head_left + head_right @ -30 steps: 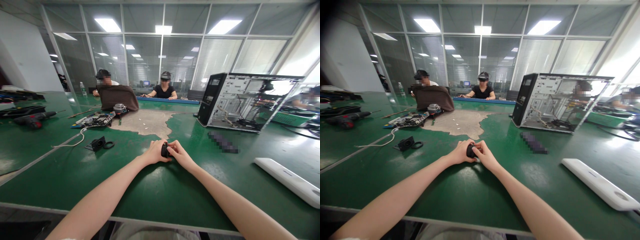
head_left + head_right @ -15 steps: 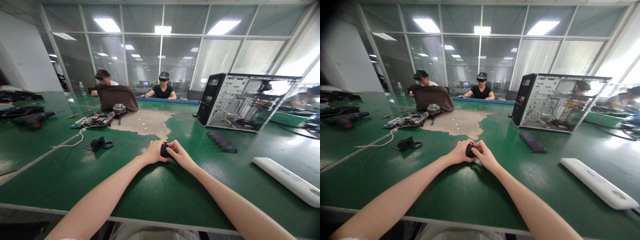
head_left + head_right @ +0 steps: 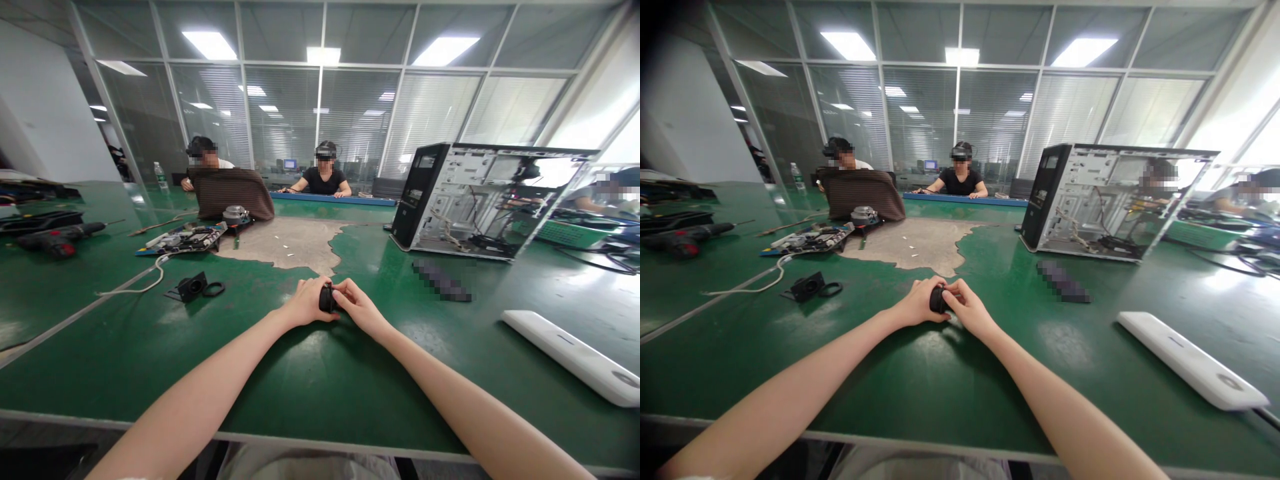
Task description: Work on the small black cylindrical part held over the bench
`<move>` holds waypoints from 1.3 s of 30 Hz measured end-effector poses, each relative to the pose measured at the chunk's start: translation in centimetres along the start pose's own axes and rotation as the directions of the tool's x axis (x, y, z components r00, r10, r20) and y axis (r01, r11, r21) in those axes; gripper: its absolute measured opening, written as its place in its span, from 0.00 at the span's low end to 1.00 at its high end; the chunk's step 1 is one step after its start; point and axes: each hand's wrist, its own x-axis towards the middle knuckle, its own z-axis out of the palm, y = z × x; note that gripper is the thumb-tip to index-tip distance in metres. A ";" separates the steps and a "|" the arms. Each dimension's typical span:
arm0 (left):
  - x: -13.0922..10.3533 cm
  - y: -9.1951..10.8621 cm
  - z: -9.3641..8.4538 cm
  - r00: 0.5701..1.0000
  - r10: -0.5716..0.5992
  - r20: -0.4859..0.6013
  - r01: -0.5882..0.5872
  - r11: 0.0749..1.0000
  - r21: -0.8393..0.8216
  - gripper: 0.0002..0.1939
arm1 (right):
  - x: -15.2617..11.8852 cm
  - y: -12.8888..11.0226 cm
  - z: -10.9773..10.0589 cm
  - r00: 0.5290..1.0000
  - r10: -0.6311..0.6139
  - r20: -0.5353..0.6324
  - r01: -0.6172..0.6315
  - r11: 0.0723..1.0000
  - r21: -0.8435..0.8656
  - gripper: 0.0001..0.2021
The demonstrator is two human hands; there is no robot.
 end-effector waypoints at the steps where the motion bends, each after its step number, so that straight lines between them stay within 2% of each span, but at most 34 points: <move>1: 0.0 0.0 0.0 1.000 0.001 0.002 -0.001 1.000 -0.002 0.33 | 0.1 0.2 0.0 1.000 0.003 -0.018 -0.003 1.000 -0.009 0.08; 7: 0.0 0.0 0.0 1.000 0.014 -0.003 -0.014 1.000 -0.002 0.32 | 0.4 0.6 0.1 0.995 0.068 -0.067 -0.072 0.995 -0.064 0.10; 14: -0.1 0.1 0.0 1.000 -0.004 0.008 0.004 1.000 0.002 0.31 | -0.3 -0.7 -0.1 0.999 -0.002 0.053 0.003 1.000 -0.006 0.09; 18: 0.0 0.0 0.0 1.000 0.004 0.001 -0.004 1.000 0.003 0.32 | -0.2 -0.6 0.0 1.000 -0.006 0.006 0.006 1.000 -0.011 0.07; 22: 0.0 0.0 0.1 1.000 -0.012 0.002 0.012 1.000 0.000 0.32 | 0.1 0.1 0.0 0.999 0.029 -0.040 -0.030 0.999 -0.032 0.11; 26: 0.0 0.2 -0.1 1.000 -0.010 0.004 0.010 1.000 -0.002 0.32 | 0.1 0.1 -0.2 0.997 0.082 0.013 -0.081 0.996 -0.033 0.10; 31: 0.0 0.2 -0.1 1.000 -0.003 0.006 0.003 1.000 -0.001 0.30 | -0.2 -0.4 -0.2 0.998 0.015 0.061 -0.017 1.000 0.023 0.11; 35: 0.0 0.1 0.0 1.000 -0.014 0.003 0.014 1.000 -0.008 0.32 | -0.1 -0.5 -0.1 1.000 0.015 0.004 -0.015 1.000 0.026 0.09; 39: 0.1 0.1 0.0 1.000 -0.015 0.009 0.015 1.000 -0.008 0.32 | 0.1 -0.3 0.0 0.999 0.029 -0.040 -0.029 1.000 0.001 0.11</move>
